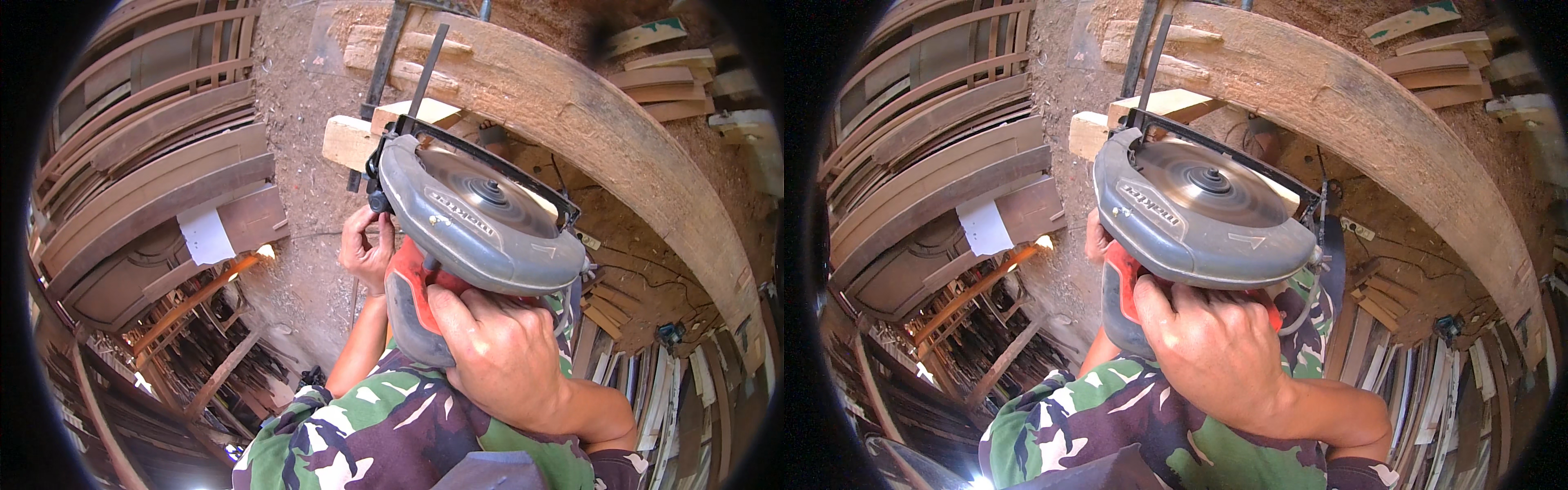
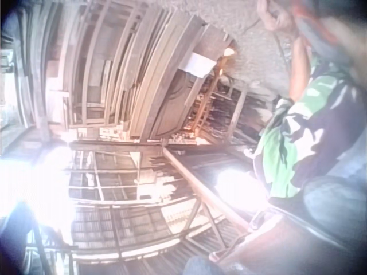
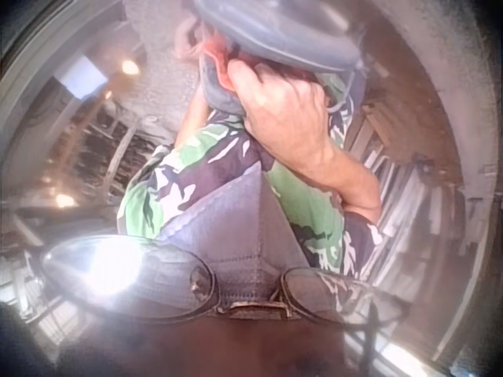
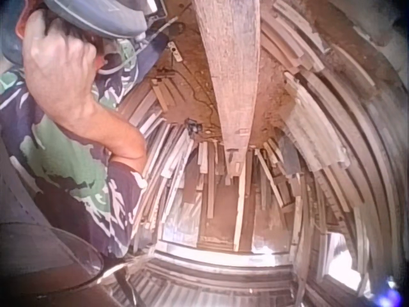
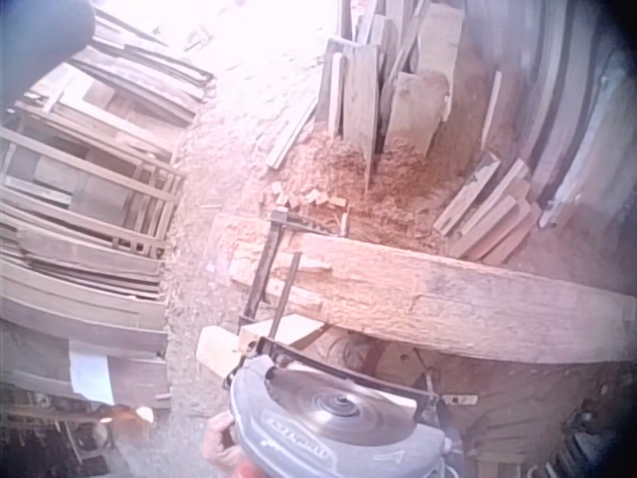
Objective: The person saws through a piece of wood using a circular saw, while it is secured to a workbench with a clamp.
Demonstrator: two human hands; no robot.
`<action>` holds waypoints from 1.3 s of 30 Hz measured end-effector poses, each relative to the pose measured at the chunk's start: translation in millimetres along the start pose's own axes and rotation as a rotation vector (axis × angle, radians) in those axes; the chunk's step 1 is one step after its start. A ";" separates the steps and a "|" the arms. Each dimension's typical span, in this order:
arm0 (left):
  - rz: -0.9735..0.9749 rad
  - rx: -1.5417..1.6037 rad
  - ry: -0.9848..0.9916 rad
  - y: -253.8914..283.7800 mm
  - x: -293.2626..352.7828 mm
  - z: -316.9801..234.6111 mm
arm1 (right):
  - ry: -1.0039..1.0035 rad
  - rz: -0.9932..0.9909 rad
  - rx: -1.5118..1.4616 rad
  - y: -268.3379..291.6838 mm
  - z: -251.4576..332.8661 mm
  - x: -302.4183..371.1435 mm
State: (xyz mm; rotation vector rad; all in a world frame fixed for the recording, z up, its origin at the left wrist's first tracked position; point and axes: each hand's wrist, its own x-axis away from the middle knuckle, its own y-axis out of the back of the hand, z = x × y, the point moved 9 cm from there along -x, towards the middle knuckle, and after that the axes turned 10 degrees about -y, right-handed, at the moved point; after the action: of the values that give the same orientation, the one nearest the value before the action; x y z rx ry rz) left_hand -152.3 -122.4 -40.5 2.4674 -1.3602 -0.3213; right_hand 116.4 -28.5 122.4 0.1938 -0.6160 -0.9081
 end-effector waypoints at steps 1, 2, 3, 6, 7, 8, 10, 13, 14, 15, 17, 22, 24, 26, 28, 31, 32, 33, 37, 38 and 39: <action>0.005 -0.006 -0.008 -0.9 -0.6 -0.1 | -0.002 0.004 -0.003 0.1 0.1 0.1; 0.005 -0.015 -0.021 -0.4 -1.4 -0.2 | -0.002 0.001 -0.008 0.0 -0.1 0.3; 0.008 -0.021 -0.027 -0.7 -2.0 0.0 | -0.002 -0.001 -0.013 -0.5 -0.4 0.5; 0.019 -0.039 -0.051 -2.2 -3.6 0.5 | 0.002 -0.005 -0.024 -0.2 0.0 1.0; 0.022 -0.043 -0.059 -3.3 -3.9 0.9 | 0.004 -0.005 -0.027 0.2 0.3 1.1; 0.026 -0.047 -0.064 -4.6 -4.4 1.6 | 0.004 -0.008 -0.029 0.6 0.5 0.4; 0.037 -0.062 -0.079 -6.3 -5.6 3.0 | 0.004 -0.014 -0.034 1.3 0.9 -0.9; 0.042 -0.084 -0.105 -7.3 -6.2 1.3 | 0.006 -0.005 -0.037 -1.3 -0.1 0.2; 0.053 -0.091 -0.113 -9.2 -6.5 0.0 | 0.008 -0.006 -0.030 -1.5 -0.3 0.5; 0.060 -0.104 -0.126 -8.7 -6.8 -3.0 | 0.010 -0.007 -0.022 -1.8 -0.4 0.7; 0.078 -0.139 -0.168 -9.0 -9.4 -10.9 | 0.008 -0.002 -0.010 -2.4 -0.4 1.0; 0.127 -0.180 -0.182 -9.0 -17.8 -30.1 | -0.002 -0.004 -0.014 -1.7 -0.6 1.0; 0.145 -0.142 -0.097 -9.6 -18.5 -31.4 | -0.003 -0.002 -0.003 -1.0 0.3 1.0; 0.153 -0.052 0.023 -9.0 -17.3 -21.9 | -0.001 -0.013 0.001 0.5 0.7 0.7; 0.138 -0.033 0.142 -5.9 -15.3 -20.1 | 0.002 -0.036 -0.002 3.1 0.8 0.3; 0.094 0.011 0.148 2.1 -13.2 -6.8 | 0.015 -0.034 0.002 3.7 2.0 1.0; 0.090 0.012 0.147 0.7 -13.5 -7.6 | 0.017 -0.038 0.003 4.0 1.8 0.4; 0.086 0.013 0.146 -0.5 -13.7 -7.6 | 0.020 -0.043 0.003 4.1 1.8 -0.4; 0.039 0.085 0.210 0.9 -8.8 -1.5 | 0.121 -0.166 0.021 8.4 5.8 -1.5; 0.033 0.126 0.231 1.0 -8.0 1.3 | 0.118 -0.165 0.022 8.3 6.3 -1.8; 0.032 0.144 0.245 0.9 -7.3 2.5 | 0.114 -0.164 0.024 8.5 7.0 -2.1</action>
State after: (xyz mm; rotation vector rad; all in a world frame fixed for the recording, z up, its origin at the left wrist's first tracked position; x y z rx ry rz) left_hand -157.7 -117.0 -42.1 2.4961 -1.3573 0.0883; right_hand 117.2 -21.0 130.6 0.3189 -0.5100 -1.0406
